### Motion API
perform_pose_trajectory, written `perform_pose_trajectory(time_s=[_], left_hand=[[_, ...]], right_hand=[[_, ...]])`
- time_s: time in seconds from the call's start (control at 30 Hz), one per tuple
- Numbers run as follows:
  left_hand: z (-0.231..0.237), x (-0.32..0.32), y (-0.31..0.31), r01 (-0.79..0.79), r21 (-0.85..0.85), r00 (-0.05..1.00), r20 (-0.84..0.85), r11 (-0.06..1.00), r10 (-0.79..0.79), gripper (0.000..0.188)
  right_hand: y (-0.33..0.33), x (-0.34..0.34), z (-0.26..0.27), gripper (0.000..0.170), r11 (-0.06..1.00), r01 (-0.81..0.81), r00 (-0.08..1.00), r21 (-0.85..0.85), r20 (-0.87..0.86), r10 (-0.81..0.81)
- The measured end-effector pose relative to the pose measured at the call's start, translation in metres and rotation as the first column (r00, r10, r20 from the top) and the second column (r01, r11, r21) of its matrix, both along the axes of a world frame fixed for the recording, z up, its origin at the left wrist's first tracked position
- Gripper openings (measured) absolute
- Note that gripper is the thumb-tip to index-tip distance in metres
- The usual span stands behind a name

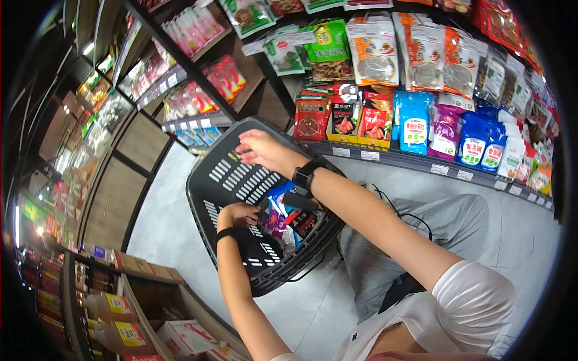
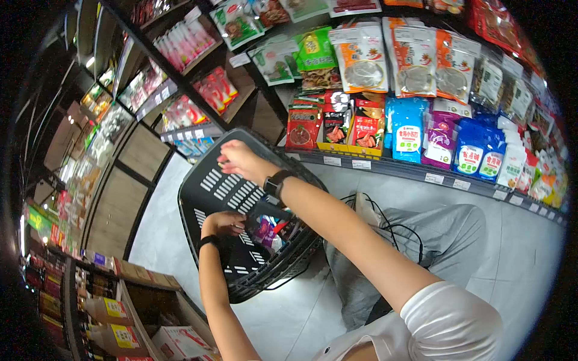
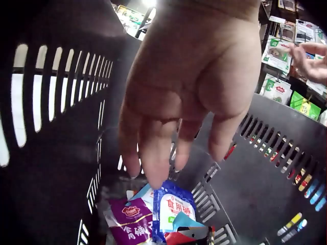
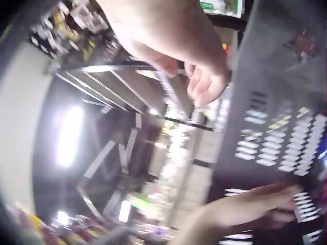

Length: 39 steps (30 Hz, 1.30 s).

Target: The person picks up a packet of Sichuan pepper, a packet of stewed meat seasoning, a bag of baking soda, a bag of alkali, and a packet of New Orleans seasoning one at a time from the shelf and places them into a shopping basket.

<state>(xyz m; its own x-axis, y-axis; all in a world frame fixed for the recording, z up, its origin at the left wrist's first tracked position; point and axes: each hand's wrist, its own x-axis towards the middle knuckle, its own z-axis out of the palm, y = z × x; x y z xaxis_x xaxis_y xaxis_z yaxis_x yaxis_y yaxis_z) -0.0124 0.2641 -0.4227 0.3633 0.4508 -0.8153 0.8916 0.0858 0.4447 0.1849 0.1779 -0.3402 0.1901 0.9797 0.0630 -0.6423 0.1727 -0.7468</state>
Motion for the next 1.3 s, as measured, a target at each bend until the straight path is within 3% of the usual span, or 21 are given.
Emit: perform_pose_trajectory(time_s=[0.07,0.17,0.23,0.33,0.4,0.43,0.5,0.6,0.63,0.7,0.77,0.83,0.9,0.93,1.0,1.03,1.1,1.13,1.23,1.27,1.3], left_hand=[[0.007,0.001,-0.005,-0.042,-0.010,0.999,0.008,0.999,0.042,0.037],[0.008,0.000,-0.007,-0.042,0.014,0.999,0.016,0.999,0.042,0.039],[0.023,0.004,-0.024,-0.069,0.058,0.997,0.040,0.996,0.067,0.040],[0.007,-0.004,-0.011,-0.049,0.012,0.998,0.050,0.999,0.048,0.040],[0.010,-0.002,-0.017,-0.058,-0.004,0.995,0.078,0.998,0.058,0.040],[0.009,-0.004,-0.018,-0.096,-0.002,0.991,0.095,0.995,0.096,0.041],[0.019,-0.003,-0.030,-0.108,0.020,0.988,0.109,0.994,0.106,0.043],[0.044,-0.010,-0.040,-0.137,0.054,0.968,0.217,0.989,0.122,0.043],[0.066,-0.008,-0.060,-0.209,0.109,0.944,0.280,0.972,0.172,0.043],[0.089,-0.031,-0.056,-0.203,0.201,0.924,0.364,0.958,0.120,0.042],[0.135,-0.035,-0.091,-0.358,0.367,0.865,0.477,0.859,0.156,0.038],[0.161,-0.040,-0.117,-0.541,0.530,0.787,0.592,0.653,0.172,0.032],[0.171,-0.046,-0.133,-0.358,0.853,0.901,0.423,0.379,-0.101,0.029],[0.173,-0.040,-0.149,-0.321,0.926,0.934,0.344,0.199,-0.095,0.029],[0.182,0.001,-0.230,-0.178,0.967,0.984,0.175,-0.183,-0.035,0.028],[0.187,0.026,-0.270,-0.225,0.942,0.970,0.194,-0.249,-0.144,0.028],[0.190,0.065,-0.339,-0.242,0.935,0.943,0.163,-0.259,-0.290,0.028],[0.186,0.077,-0.357,-0.260,0.947,0.893,0.162,-0.188,-0.420,0.027],[0.162,0.113,-0.408,-0.270,0.956,0.729,0.126,-0.115,-0.672,0.028],[0.155,0.125,-0.423,-0.196,0.973,0.705,0.055,-0.120,-0.707,0.027],[0.143,0.139,-0.432,-0.142,0.989,0.651,0.066,-0.036,-0.757,0.027]], right_hand=[[-0.042,0.001,0.043,0.020,0.984,0.024,0.991,0.175,-0.134,-0.001],[-0.141,0.013,0.095,0.023,0.924,-0.004,1.000,0.382,-0.012,0.010],[-0.204,0.030,0.092,0.023,0.857,-0.014,0.990,0.514,0.129,-0.061],[-0.286,0.072,0.054,0.023,0.902,0.089,0.931,0.423,0.287,-0.227],[-0.336,0.107,0.010,0.020,0.863,0.385,0.867,0.328,0.191,-0.459],[-0.361,0.123,-0.008,0.018,0.796,0.574,0.794,0.194,0.105,-0.599],[-0.414,0.155,-0.056,0.016,0.610,0.792,0.609,0.034,0.030,-0.793],[-0.510,0.184,-0.127,0.018,0.353,0.919,0.370,-0.174,0.075,-0.926],[-0.544,0.191,-0.146,0.019,0.302,0.935,0.325,-0.187,0.103,-0.940],[-0.604,0.199,-0.173,0.021,0.167,0.954,0.202,-0.248,0.124,-0.972],[-0.647,0.203,-0.188,0.022,0.046,0.947,0.090,-0.318,0.127,-0.988],[-0.685,0.204,-0.196,0.023,-0.026,0.932,0.024,-0.360,0.132,-0.991],[-0.702,0.205,-0.205,0.021,-0.033,0.928,0.012,-0.370,0.119,-0.993],[-0.702,0.203,-0.213,0.021,-0.044,0.926,0.003,-0.375,0.122,-0.992],[-0.697,0.201,-0.236,0.021,-0.010,0.912,0.033,-0.411,0.096,-0.995],[-0.689,0.199,-0.246,0.022,0.022,0.908,0.065,-0.419,0.090,-0.994],[-0.665,0.197,-0.254,0.022,0.097,0.889,0.133,-0.447,0.050,-0.990],[-0.655,0.197,-0.255,0.022,0.142,0.874,0.168,-0.464,0.015,-0.986],[-0.624,0.207,-0.238,0.024,-0.084,0.877,0.120,-0.472,0.386,-0.915],[-0.619,0.209,-0.237,0.025,-0.078,0.890,0.143,-0.448,0.439,-0.887],[-0.614,0.212,-0.236,0.025,-0.071,0.904,0.162,-0.421,0.492,-0.855]])
